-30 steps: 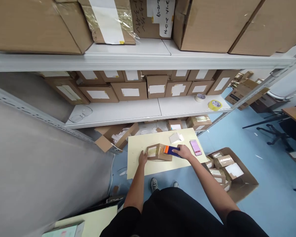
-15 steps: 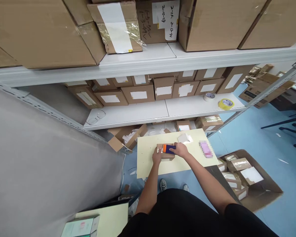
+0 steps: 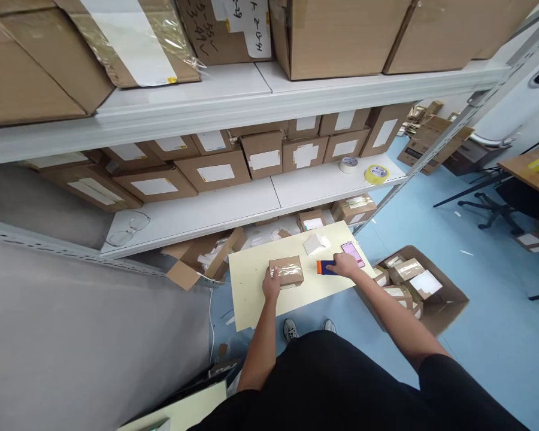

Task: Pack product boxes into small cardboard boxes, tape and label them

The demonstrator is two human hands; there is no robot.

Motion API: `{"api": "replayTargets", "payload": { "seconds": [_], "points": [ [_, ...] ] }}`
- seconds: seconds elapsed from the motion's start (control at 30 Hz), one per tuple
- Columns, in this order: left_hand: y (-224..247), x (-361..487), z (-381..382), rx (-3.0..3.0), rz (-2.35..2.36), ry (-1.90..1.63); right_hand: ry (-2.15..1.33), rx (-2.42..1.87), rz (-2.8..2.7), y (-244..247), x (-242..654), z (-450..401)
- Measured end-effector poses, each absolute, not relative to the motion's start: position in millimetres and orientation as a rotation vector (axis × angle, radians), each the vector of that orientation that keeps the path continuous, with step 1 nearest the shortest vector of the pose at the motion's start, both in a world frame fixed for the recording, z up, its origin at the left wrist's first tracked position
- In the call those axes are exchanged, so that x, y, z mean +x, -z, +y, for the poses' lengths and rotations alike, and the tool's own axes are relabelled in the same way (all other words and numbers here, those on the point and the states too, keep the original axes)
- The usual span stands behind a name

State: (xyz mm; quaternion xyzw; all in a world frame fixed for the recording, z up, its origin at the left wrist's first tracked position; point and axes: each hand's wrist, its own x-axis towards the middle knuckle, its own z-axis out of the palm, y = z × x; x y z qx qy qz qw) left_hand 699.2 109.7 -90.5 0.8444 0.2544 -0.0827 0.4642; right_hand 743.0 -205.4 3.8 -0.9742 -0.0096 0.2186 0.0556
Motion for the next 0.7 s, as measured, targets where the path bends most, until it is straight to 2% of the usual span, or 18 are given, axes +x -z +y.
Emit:
{"api": "replayTargets", "payload": {
  "seconds": [0.23,0.47,0.7],
  "points": [
    [88,696,112,2.063,0.642,0.224,-0.723,-2.856,0.123,66,732,-107],
    [94,694,113,2.031,0.630,0.193,-0.636,-2.725,0.275,120,710,-177],
    [101,696,111,2.016,0.595,0.119,-0.794,-2.562,0.266,154,699,-225]
  ]
}}
